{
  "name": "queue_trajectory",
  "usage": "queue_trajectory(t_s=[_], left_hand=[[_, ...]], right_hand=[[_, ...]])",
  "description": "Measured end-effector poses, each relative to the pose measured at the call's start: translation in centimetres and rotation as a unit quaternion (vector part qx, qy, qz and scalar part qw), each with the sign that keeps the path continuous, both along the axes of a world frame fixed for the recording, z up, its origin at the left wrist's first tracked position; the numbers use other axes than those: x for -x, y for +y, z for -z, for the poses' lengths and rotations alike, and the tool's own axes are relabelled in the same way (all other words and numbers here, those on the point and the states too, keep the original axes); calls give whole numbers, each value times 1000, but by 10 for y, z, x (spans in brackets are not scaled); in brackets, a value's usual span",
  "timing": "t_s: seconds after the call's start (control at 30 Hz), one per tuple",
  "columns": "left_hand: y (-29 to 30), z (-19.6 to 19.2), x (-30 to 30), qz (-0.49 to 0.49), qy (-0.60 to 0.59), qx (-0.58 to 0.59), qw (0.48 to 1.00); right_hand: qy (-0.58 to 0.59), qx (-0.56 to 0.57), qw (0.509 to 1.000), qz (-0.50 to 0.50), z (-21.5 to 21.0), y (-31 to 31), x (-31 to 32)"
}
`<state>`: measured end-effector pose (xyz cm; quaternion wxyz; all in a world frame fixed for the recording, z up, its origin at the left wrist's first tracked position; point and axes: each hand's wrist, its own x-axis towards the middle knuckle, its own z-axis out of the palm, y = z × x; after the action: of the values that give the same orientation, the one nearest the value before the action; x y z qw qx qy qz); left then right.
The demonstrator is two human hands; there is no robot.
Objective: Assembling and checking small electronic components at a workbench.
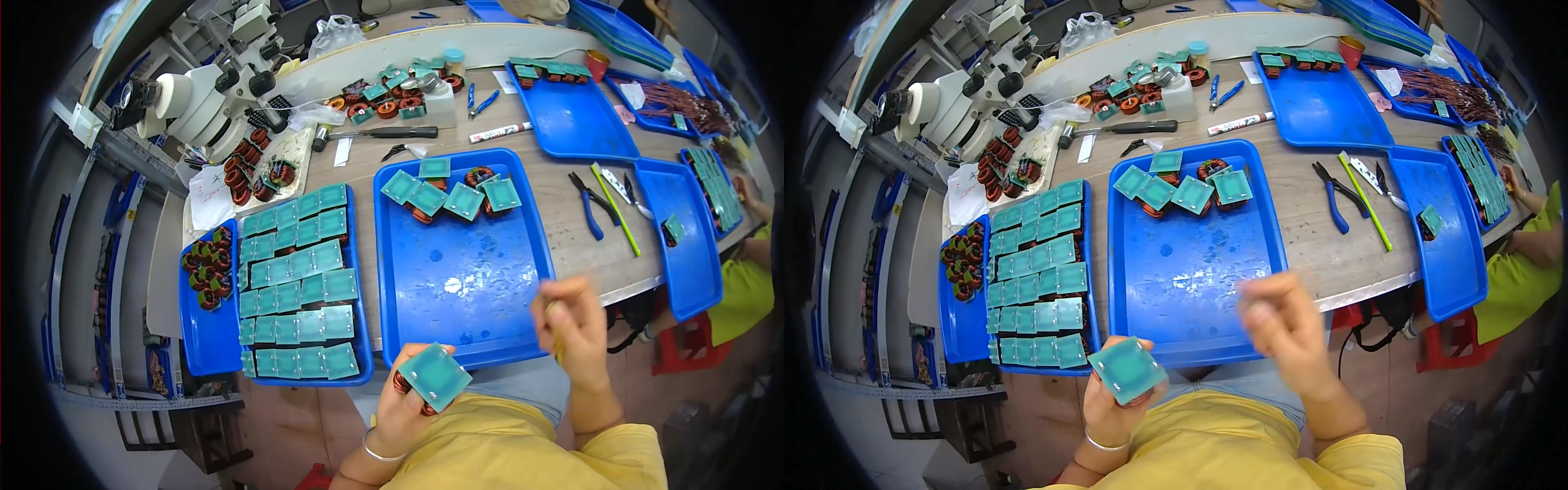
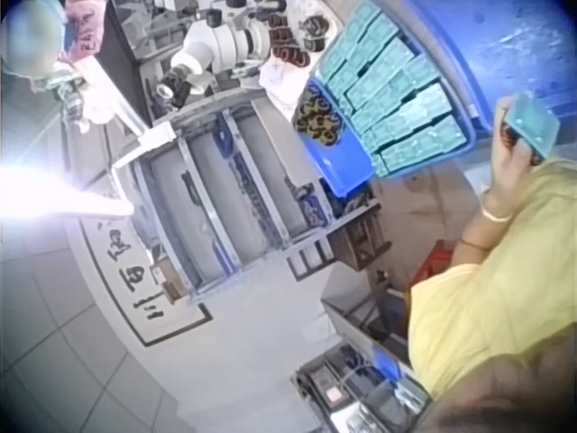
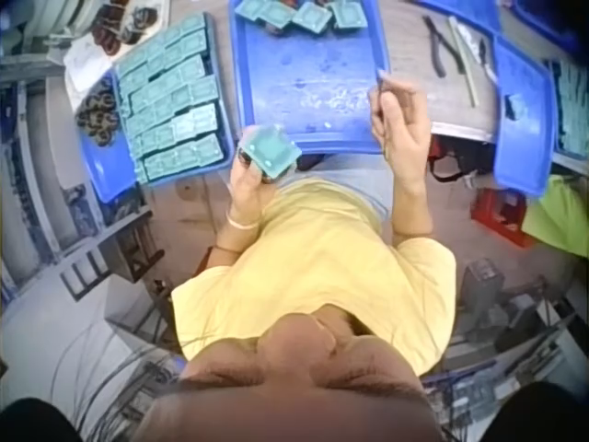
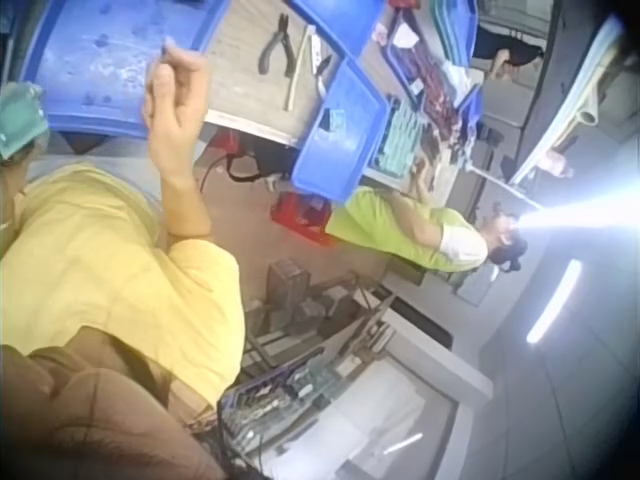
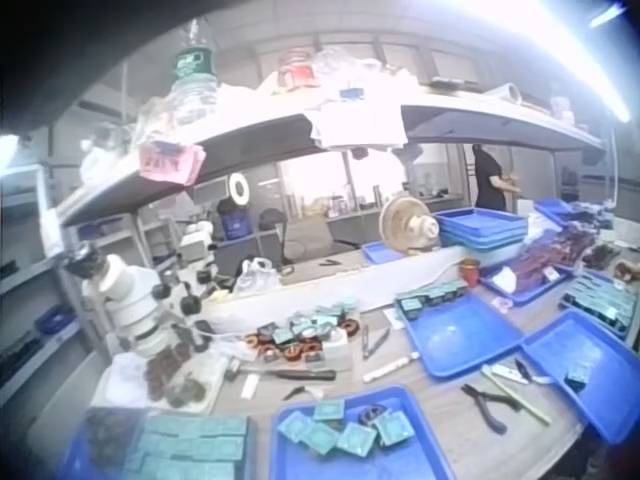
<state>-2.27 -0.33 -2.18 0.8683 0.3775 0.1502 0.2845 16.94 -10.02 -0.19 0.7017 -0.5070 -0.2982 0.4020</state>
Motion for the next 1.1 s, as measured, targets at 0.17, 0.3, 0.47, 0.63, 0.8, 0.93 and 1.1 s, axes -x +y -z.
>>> queue_trajectory(t_s=[0.17, 0.3, 0.47, 0.63, 0.8, 0.93, 1.1], left_hand=[[-6, 1, -8, 102, -162, 208, 959], [-6, 6, -10, 121, -143, 210, 960], [-14, 13, -11, 211, -218, 305, 903], [-15, -23, -22, 77, 52, 110, 990], [-22, -20, -24, -15, 145, 3, 989], [-13, -16, -17, -5, 82, -118, 990], [-11, -25, -23, -29, 183, -98, 978]], right_hand=[[-80, -25, 986, -142, -2, 13, 16], [-142, 45, 970, -190, -30, 20, 18], [-228, 18, 960, -161, -26, 22, 22], [-292, 5, 952, -93, -24, 16, 20], [-363, -4, 930, -55, -29, 13, 20], [-365, 75, 923, -100, -40, -1, 7], [-187, 40, 977, -94, -32, -13, 19]])
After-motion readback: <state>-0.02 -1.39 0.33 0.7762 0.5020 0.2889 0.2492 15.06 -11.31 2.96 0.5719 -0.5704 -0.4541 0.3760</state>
